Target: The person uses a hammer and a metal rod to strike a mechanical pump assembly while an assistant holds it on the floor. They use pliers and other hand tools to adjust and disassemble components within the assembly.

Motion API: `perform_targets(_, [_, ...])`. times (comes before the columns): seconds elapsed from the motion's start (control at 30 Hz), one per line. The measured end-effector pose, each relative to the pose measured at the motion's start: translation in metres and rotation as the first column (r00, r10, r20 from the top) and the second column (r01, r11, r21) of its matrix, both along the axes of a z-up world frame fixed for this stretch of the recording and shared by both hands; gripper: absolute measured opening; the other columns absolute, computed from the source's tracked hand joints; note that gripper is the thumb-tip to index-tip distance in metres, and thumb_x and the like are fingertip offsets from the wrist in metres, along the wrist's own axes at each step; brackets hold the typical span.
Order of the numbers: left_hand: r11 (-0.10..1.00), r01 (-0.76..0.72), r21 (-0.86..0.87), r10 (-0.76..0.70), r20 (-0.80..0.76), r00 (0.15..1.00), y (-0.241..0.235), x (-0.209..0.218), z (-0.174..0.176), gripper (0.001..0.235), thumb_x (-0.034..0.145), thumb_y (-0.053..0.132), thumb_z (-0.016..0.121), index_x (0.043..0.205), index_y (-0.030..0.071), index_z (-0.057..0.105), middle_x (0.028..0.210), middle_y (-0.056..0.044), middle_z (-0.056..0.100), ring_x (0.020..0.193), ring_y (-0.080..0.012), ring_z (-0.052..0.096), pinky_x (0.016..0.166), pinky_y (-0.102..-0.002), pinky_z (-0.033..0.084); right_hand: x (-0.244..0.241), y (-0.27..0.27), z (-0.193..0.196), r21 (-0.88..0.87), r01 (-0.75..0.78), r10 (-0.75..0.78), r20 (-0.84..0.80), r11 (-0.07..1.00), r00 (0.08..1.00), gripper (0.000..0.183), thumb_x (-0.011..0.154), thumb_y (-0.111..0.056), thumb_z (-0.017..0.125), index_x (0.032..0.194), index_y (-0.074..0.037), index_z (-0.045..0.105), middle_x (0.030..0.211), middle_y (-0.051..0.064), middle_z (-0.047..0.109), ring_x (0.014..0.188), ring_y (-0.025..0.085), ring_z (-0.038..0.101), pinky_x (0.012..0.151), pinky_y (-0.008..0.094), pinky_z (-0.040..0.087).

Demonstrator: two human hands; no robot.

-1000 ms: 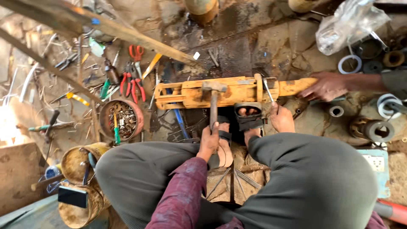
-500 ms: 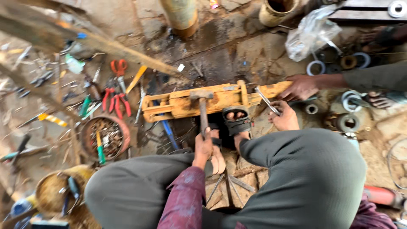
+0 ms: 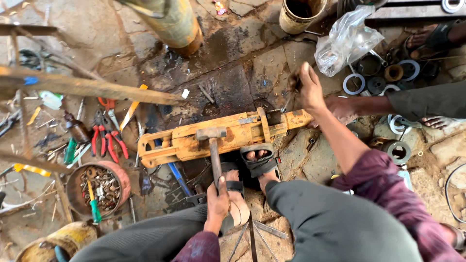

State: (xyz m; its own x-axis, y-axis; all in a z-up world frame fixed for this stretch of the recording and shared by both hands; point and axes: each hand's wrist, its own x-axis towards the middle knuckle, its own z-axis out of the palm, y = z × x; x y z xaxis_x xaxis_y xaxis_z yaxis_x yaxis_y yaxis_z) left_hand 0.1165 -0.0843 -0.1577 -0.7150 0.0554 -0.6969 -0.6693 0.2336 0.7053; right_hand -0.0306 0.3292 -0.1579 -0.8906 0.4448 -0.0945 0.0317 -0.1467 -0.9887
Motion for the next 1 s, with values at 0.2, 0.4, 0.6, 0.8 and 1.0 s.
perform_targets(0.2, [0.995,-0.069,0.065,0.059,0.140,0.988,-0.005,0.000,0.005,0.035,0.103,0.038,0.053,0.089,0.006,0.052,0.053,0.001,0.043,0.037,-0.0099,0.039,0.034,-0.031,0.034,-0.059,0.013,-0.057,-0.467,0.168,-0.082,0.199,0.868,0.977,0.053,0.100,-0.069,0.048,0.084,-0.018,0.048,0.067,-0.007,0.034,0.053,0.006,0.029,0.046,0.026,0.023])
perform_targets(0.4, [0.987,-0.128,0.101,0.104,0.217,0.971,-0.002,0.000,0.008,0.036,0.103,0.039,0.051,0.085,0.008,0.047,0.055,0.003,0.039,0.038,-0.0081,0.036,0.033,-0.029,0.032,-0.088,-0.010,-0.093,-0.513,0.274,-0.005,0.465,0.813,0.885,0.058,0.094,-0.075,0.048,0.079,-0.018,0.047,0.061,-0.007,0.037,0.048,0.008,0.028,0.042,0.026,0.022])
perform_targets(0.6, [0.987,-0.106,0.123,0.081,0.190,0.978,-0.010,0.002,0.010,0.039,0.103,0.041,0.050,0.082,0.009,0.044,0.055,0.003,0.038,0.037,-0.0079,0.035,0.032,-0.029,0.033,-0.100,-0.021,-0.105,-0.505,0.293,0.040,0.549,0.812,0.835,0.058,0.095,-0.072,0.051,0.073,-0.019,0.044,0.058,-0.008,0.032,0.044,0.008,0.022,0.040,0.026,0.018])
perform_targets(0.8, [0.986,-0.113,0.123,0.089,0.187,0.978,-0.009,0.005,0.006,0.040,0.104,0.042,0.048,0.082,0.009,0.044,0.055,0.002,0.039,0.038,-0.0080,0.035,0.033,-0.029,0.032,-0.094,-0.020,-0.126,-0.387,0.334,-0.048,0.589,0.859,0.806,0.058,0.097,-0.069,0.047,0.073,-0.016,0.047,0.056,-0.004,0.036,0.042,0.011,0.028,0.038,0.030,0.026])
perform_targets(1.0, [0.986,-0.131,0.101,0.108,0.204,0.973,-0.013,0.004,0.001,0.038,0.102,0.042,0.050,0.082,0.010,0.045,0.055,0.001,0.039,0.038,-0.0102,0.035,0.033,-0.031,0.033,-0.095,-0.020,-0.140,-0.557,0.401,-0.025,0.563,0.727,0.826,0.055,0.100,-0.066,0.047,0.076,-0.017,0.045,0.058,-0.004,0.035,0.043,0.010,0.025,0.039,0.027,0.018])
